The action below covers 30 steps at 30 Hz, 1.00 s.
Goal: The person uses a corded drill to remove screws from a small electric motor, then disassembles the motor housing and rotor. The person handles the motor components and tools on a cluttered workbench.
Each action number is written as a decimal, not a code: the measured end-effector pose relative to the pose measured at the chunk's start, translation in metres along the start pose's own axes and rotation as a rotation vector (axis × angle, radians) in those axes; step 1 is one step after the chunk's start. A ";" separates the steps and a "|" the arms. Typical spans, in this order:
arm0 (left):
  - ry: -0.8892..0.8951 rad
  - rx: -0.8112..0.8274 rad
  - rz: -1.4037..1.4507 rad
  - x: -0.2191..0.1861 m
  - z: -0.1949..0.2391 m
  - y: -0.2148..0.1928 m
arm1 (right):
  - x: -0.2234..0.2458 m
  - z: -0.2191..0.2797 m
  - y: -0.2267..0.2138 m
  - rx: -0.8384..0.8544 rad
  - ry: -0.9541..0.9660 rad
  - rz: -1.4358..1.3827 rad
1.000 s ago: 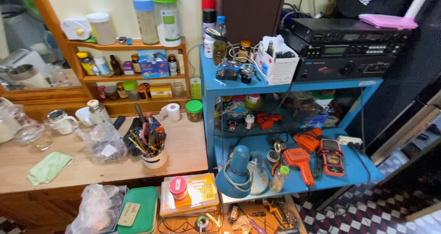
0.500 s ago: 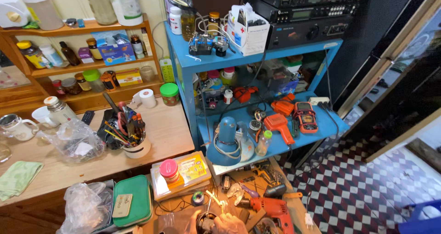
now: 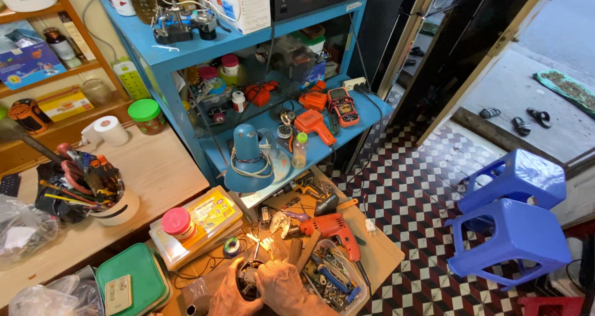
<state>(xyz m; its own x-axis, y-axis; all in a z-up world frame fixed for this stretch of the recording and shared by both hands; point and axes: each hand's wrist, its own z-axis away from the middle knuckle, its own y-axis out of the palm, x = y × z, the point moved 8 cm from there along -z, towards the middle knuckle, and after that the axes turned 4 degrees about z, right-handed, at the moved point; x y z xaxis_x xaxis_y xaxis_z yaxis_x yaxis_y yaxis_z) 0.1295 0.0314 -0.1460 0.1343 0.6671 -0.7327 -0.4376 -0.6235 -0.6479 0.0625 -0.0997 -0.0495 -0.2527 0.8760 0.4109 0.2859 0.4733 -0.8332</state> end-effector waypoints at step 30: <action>0.228 -0.381 0.168 -0.063 0.047 -0.027 | 0.018 0.001 -0.041 0.088 0.151 -0.117</action>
<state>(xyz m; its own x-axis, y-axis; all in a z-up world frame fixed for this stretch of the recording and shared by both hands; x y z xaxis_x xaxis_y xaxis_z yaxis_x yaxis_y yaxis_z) 0.0915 0.0254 -0.0725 0.3001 0.4644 -0.8333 -0.1184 -0.8486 -0.5156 0.0458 -0.1035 -0.0086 -0.1364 0.8226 0.5520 0.1793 0.5685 -0.8029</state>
